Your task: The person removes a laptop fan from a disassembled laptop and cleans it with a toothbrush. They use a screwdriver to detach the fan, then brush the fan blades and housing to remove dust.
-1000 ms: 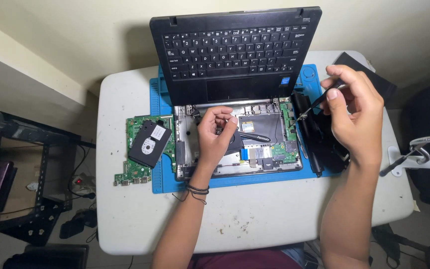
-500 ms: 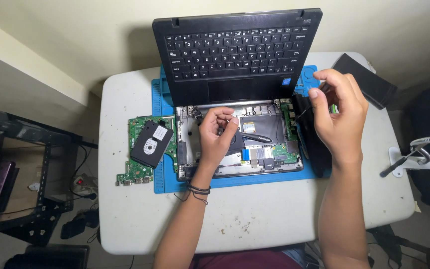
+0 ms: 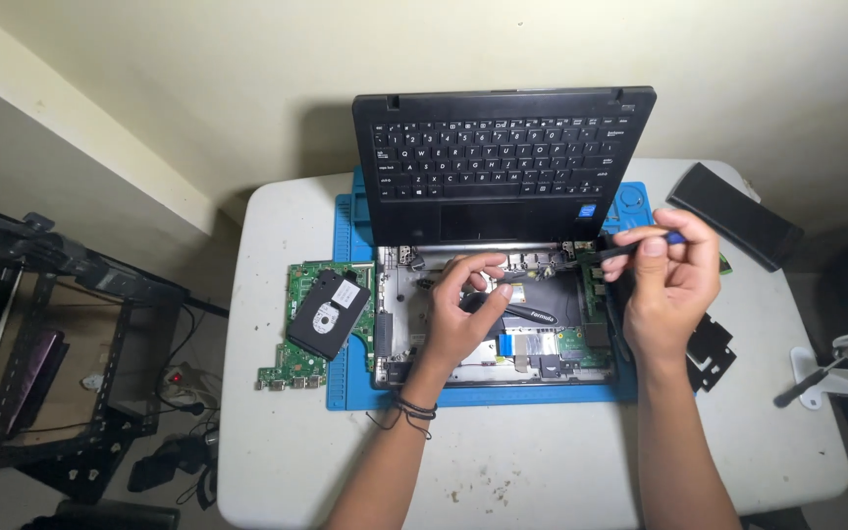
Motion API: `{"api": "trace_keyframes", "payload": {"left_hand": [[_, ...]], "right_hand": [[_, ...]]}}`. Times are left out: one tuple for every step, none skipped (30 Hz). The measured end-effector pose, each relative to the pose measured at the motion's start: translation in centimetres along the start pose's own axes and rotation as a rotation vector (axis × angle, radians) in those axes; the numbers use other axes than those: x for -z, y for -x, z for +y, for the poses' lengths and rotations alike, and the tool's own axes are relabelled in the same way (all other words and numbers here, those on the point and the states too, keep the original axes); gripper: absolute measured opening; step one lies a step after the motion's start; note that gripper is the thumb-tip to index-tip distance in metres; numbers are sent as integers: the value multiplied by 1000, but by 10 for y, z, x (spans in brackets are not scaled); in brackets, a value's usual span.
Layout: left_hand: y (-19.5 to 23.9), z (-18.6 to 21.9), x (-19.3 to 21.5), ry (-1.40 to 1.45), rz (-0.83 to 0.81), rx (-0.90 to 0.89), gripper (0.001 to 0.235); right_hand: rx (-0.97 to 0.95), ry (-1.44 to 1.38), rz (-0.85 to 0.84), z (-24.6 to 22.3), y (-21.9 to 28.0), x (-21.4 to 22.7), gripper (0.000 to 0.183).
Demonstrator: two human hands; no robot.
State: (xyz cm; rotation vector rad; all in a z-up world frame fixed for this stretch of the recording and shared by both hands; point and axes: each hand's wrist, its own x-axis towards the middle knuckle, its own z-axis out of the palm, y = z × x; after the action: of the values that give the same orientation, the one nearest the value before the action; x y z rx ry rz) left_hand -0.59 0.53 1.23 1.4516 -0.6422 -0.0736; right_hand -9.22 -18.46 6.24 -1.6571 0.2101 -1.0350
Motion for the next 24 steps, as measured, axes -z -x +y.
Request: {"api": "trace_keyframes", "payload": {"left_hand": [[-2, -2, -1, -2, 0, -5, 29], [-3, -5, -1, 24, 11, -23, 29], [-3, -7, -2, 49, 21, -42, 30], [-2, -7, -3, 48, 22, -39, 30], [-1, -8, -4, 30, 21, -55, 26], [-3, -8, -4, 11, 17, -77, 22], [-6, -12, -4, 10, 17, -82, 22], [-4, -15, -4, 11, 19, -82, 20], [-2, -18, -4, 13, 21, -82, 17], [-3, -17, -3, 12, 22, -87, 17], [-4, -14, -2, 22, 17, -77, 17], [-3, -12, -2, 32, 11, -62, 17], [-2, -12, -2, 32, 10, -61, 17], [-3, -11, -2, 40, 17, -58, 16], [-3, -11, -2, 48, 24, -54, 16], [-3, -11, -2, 48, 23, -51, 16], [-3, -11, -2, 50, 33, -47, 16], [-2, -11, -2, 51, 43, -43, 15], [-3, -11, -2, 51, 43, -39, 15], [-3, -11, -3, 52, 45, -34, 16], [-3, -11, -3, 54, 48, -29, 17], [-3, -11, -3, 54, 44, -29, 17], [-3, -11, -3, 56, 43, -44, 16], [-2, -11, -3, 58, 45, -58, 15]], "right_hand": [[4, -3, 1, 9, 0, -1, 20], [13, -77, 11, 18, 1, -2, 24], [22, -151, 19, 27, 2, -3, 27], [20, -151, 18, 27, 4, -5, 27], [-1, -169, 13, 27, 5, -6, 27], [-14, -190, 10, 27, 4, -9, 27], [-10, -192, 11, 29, 2, -10, 27], [-20, -201, 4, 30, 3, -10, 27], [-29, -210, -3, 32, 5, -10, 27], [-24, -212, -4, 34, 3, -10, 27], [-47, -235, -6, 37, 2, -10, 27], [-74, -256, -7, 38, 3, -9, 28], [-74, -255, -6, 39, 4, -8, 28], [-95, -262, -21, 40, 3, -8, 28], [-116, -268, -36, 41, 2, -8, 29], [-119, -266, -36, 40, 2, -8, 29], [-133, -270, -58, 40, 2, -8, 31], [-148, -274, -79, 39, 2, -8, 34], [-151, -274, -78, 40, 1, -8, 34], [-149, -264, -88, 40, 1, -7, 34], [-147, -254, -97, 40, 1, -7, 34], [-147, -253, -93, 42, 1, -7, 34], [-147, -249, -85, 44, 1, -6, 34], [-148, -243, -80, 46, 1, -6, 33]]}}
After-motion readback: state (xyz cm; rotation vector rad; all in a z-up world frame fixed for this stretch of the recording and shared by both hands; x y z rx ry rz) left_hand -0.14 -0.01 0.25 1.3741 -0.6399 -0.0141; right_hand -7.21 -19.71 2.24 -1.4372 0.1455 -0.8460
